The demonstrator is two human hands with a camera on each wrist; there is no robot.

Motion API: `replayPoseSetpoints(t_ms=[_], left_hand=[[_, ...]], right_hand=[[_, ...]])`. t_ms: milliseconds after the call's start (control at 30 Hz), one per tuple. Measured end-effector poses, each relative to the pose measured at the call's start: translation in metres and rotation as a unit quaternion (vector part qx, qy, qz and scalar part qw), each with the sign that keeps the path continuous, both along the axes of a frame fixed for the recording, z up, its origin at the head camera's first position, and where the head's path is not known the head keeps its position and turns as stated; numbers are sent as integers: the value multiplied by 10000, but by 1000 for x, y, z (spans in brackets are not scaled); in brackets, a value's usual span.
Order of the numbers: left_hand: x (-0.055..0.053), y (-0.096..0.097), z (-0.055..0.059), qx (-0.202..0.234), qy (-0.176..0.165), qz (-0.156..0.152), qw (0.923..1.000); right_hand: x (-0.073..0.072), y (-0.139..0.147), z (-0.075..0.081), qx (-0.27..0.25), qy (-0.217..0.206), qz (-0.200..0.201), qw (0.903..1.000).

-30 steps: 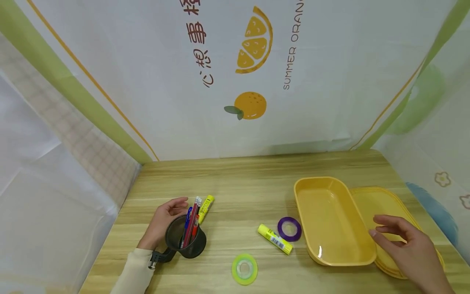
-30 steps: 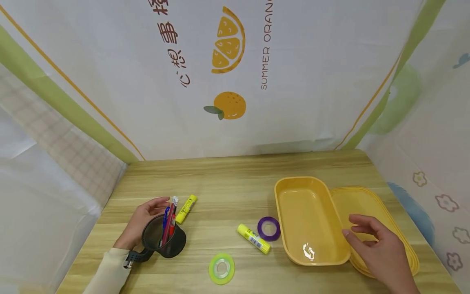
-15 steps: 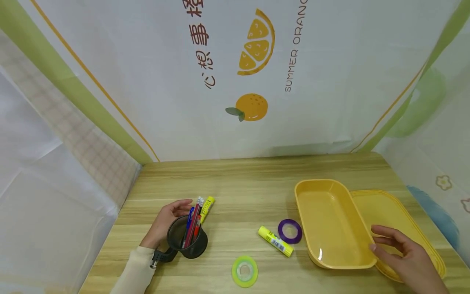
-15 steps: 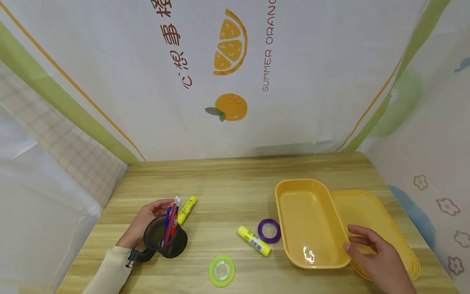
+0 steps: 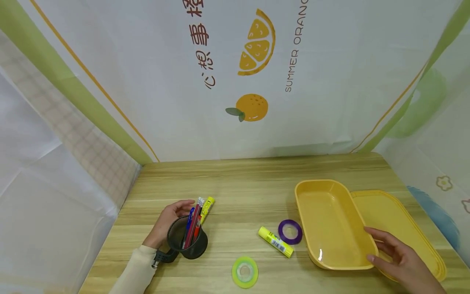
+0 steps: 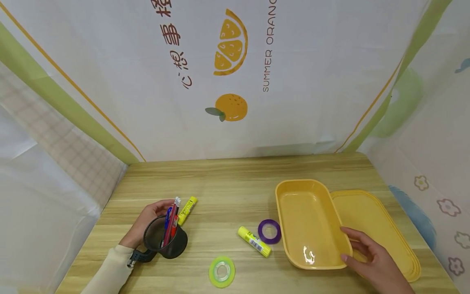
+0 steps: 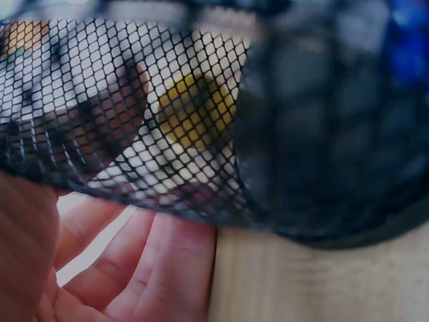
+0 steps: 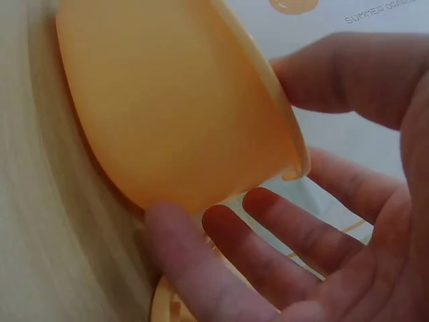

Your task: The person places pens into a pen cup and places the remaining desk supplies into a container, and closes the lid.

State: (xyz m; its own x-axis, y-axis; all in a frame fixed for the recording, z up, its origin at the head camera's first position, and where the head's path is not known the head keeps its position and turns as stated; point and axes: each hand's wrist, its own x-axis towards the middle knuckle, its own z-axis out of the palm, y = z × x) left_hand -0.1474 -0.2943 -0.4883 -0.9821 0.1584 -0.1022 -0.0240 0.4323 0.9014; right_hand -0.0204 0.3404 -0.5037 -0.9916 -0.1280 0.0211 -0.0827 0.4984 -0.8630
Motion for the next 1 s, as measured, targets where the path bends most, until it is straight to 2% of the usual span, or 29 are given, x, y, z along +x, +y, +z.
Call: replayPoseSetpoints(t_ms=[133, 433, 767, 1000], left_hand=[[-1, 1, 1, -20, -16, 11, 10000], [-2, 7, 4, -324, 66, -6, 9995], [-6, 12, 5, -543, 82, -295, 9981], [-4, 12, 8, -252, -33, -620, 9978]], right_hand=[[1, 3, -4, -113, 28, 164, 9998], [1, 5, -5, -119, -215, 141, 9996], [0, 6, -11, -222, -271, 131, 9993], [1, 6, -10, -261, -186, 131, 9994]])
